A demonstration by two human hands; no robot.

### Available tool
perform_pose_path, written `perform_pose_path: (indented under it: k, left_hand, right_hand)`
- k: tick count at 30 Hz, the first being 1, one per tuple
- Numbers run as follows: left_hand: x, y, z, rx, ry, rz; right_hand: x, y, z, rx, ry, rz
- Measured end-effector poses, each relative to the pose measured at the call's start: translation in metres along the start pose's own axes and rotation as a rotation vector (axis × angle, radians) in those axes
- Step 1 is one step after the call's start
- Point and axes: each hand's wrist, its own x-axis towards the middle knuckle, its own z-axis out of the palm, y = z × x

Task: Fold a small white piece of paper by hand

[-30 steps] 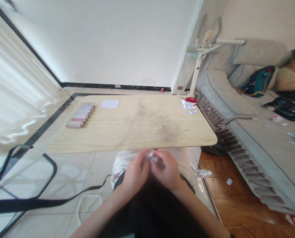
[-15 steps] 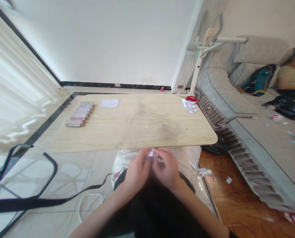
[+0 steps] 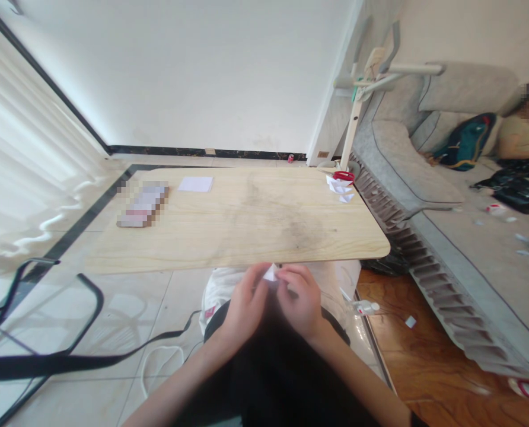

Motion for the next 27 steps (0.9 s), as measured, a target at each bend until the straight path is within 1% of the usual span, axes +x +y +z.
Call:
perform_pose_path:
  k: [6,11,15,20,24,27]
  left_hand:
    - [0.002,0.0013,-0.0003,-0.089,-0.039,-0.055]
    - [0.0026,0.0027,-0.0003,-0.13,-0.017,-0.087]
    - [0.0021,-0.0009,0.0,-0.185,-0.012,-0.121]
    - [0.0022,-0.0056,-0.0002,-0.22,0.011,-0.098]
    - [0.0031,-0.0026,-0.0018,-0.231,-0.014,-0.089]
    - [0.002,0.0007,-0.0037,-0.277,-0.03,-0.096]
  right_hand:
    - [-0.0008,0.0001,-0.0001,0.023,0.015,0.029]
    - [-0.0034,0.0018,-0.0003,0.022,-0.014,0.03]
    - [-0.0046,0.0013,-0.0018,0.018,-0.038,0.044]
    - [-0.0018,0.0001,-0.0026,0.045,-0.035,0.075]
    - [0.0003,-0.0004,-0.0034,0.075,-0.022,0.11]
    - [0.0006,-0.0015,-0.0051,0.095,-0.037,0.125]
